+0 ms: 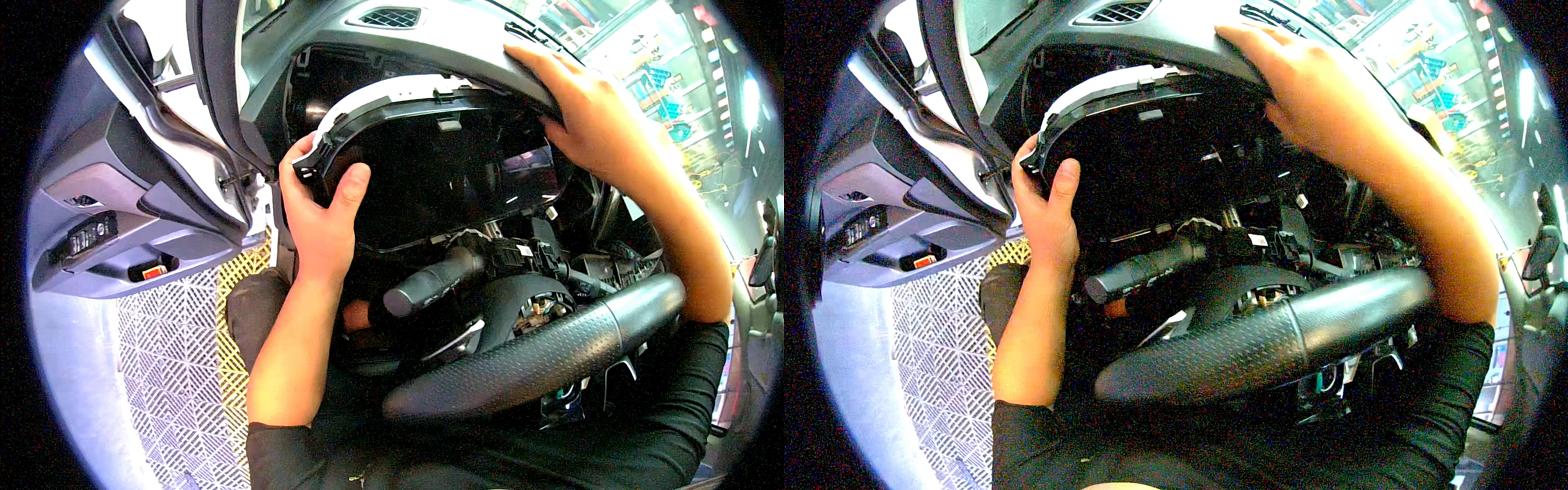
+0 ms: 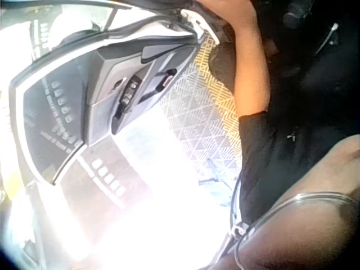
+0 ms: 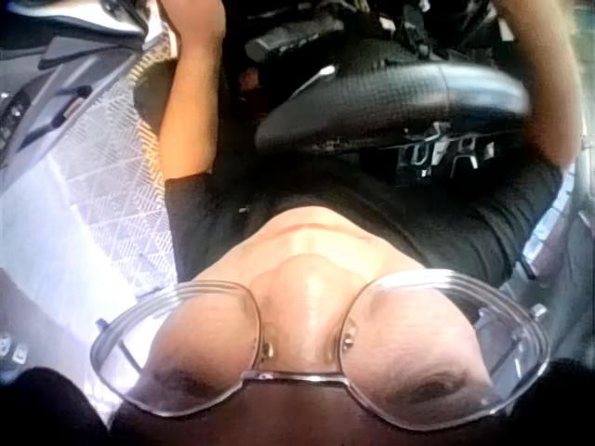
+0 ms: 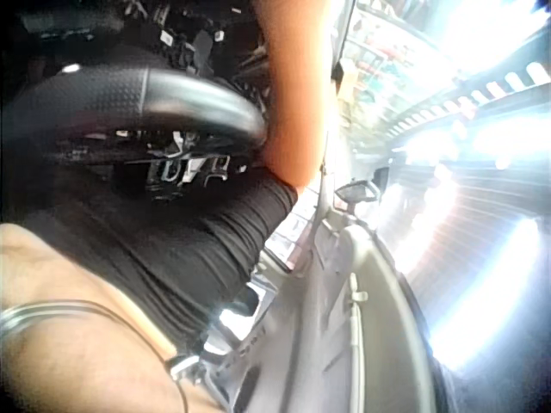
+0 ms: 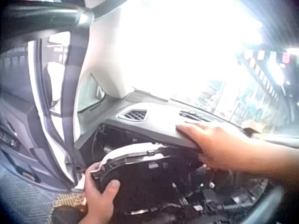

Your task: The person connects wiring harnesses to the back of an instrument cluster and pushes the unit into the dashboard of a vehicle.

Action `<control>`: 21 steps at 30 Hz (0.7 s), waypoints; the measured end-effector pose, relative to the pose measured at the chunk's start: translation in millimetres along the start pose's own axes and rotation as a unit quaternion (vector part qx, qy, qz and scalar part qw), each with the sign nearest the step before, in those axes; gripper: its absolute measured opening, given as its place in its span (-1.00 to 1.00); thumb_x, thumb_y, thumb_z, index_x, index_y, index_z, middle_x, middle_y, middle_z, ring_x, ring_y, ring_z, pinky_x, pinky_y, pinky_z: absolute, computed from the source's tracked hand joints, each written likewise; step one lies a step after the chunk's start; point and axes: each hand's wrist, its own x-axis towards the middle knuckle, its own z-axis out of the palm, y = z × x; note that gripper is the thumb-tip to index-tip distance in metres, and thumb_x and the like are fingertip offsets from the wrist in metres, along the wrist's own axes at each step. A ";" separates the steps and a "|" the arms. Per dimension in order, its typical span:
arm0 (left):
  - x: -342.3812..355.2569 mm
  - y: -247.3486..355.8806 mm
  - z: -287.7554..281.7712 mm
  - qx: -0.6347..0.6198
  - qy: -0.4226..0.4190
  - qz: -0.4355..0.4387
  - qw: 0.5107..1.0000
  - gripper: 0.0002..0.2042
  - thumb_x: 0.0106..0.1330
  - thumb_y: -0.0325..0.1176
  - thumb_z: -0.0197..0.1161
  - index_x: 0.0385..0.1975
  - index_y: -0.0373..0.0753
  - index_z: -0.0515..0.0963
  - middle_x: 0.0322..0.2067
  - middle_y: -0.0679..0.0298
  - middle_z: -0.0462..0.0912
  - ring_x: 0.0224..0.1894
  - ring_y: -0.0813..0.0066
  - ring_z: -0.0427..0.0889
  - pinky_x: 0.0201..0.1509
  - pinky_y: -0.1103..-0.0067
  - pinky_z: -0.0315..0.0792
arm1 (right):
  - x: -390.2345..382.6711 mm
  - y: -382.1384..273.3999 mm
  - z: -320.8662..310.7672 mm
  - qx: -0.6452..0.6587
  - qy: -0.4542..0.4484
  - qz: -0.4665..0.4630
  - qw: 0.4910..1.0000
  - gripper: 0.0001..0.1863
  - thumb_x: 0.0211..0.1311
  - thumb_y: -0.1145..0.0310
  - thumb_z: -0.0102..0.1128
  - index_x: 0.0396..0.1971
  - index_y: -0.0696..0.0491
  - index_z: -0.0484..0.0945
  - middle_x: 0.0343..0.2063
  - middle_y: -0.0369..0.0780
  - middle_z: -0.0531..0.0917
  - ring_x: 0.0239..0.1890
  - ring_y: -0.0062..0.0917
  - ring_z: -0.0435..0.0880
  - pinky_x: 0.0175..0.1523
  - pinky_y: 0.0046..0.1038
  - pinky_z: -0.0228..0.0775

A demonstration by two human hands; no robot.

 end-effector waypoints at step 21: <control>7.3 -8.2 -6.9 0.068 0.001 0.031 0.997 -0.47 0.46 -0.17 0.37 0.24 -0.39 0.38 0.03 0.17 0.55 0.03 0.44 0.49 0.26 0.50 0.34 | -16.2 10.7 -29.8 -0.016 -0.029 -0.008 0.999 -0.23 0.07 0.43 0.43 0.34 0.08 0.35 0.06 0.03 0.60 0.04 -0.09 0.67 0.14 -0.21 0.55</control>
